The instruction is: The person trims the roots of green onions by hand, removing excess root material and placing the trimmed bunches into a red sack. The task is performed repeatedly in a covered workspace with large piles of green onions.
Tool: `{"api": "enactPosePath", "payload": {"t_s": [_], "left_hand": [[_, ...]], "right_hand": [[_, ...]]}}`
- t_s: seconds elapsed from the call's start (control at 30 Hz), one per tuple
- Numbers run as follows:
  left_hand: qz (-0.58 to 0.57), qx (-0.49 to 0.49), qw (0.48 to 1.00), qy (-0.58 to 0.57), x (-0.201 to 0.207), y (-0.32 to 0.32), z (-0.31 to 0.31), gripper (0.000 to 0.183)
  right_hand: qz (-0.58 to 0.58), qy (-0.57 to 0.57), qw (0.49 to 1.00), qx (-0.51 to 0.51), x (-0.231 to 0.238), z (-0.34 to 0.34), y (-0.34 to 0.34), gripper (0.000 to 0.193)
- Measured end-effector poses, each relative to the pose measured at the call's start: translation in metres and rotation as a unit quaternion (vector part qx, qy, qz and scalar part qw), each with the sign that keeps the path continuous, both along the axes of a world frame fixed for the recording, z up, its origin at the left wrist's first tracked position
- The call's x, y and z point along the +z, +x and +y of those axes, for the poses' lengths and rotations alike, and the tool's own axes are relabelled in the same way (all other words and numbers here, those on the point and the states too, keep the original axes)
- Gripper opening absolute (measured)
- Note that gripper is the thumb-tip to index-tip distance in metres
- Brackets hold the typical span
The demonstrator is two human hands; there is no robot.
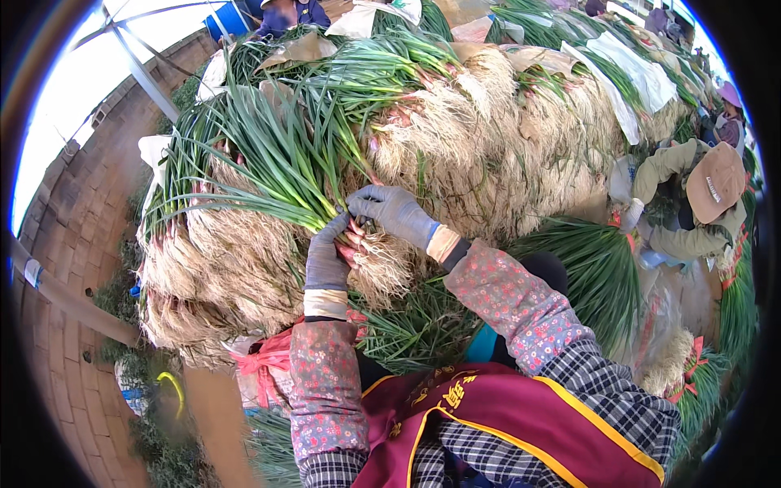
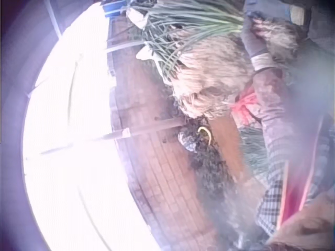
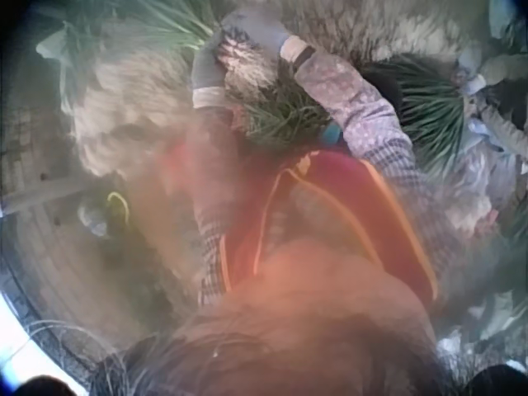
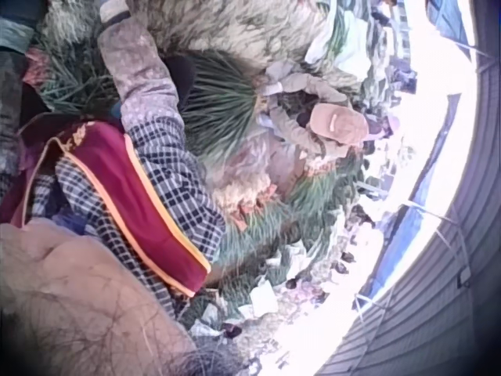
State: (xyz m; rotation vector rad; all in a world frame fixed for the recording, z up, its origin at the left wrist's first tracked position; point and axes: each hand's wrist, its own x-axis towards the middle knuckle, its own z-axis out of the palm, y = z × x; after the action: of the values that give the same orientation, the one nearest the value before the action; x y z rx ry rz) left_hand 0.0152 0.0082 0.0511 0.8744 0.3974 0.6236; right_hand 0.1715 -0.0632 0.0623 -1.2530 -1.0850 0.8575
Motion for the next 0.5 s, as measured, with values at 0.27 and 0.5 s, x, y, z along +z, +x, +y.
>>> {"api": "enactPosePath", "payload": {"t_s": [0.27, 0.5], "left_hand": [[-0.06, -0.019, 0.996, -0.064, -0.021, -0.012, 0.011, 0.019], [-0.024, 0.028, 0.998, -0.054, 0.003, -0.016, -0.007, 0.021]], "right_hand": [[-0.035, -0.027, 0.993, -0.111, 0.018, -0.01, 0.045, 0.037], [-0.241, -0.132, 0.938, 0.21, 0.061, -0.044, 0.081, 0.03]]}}
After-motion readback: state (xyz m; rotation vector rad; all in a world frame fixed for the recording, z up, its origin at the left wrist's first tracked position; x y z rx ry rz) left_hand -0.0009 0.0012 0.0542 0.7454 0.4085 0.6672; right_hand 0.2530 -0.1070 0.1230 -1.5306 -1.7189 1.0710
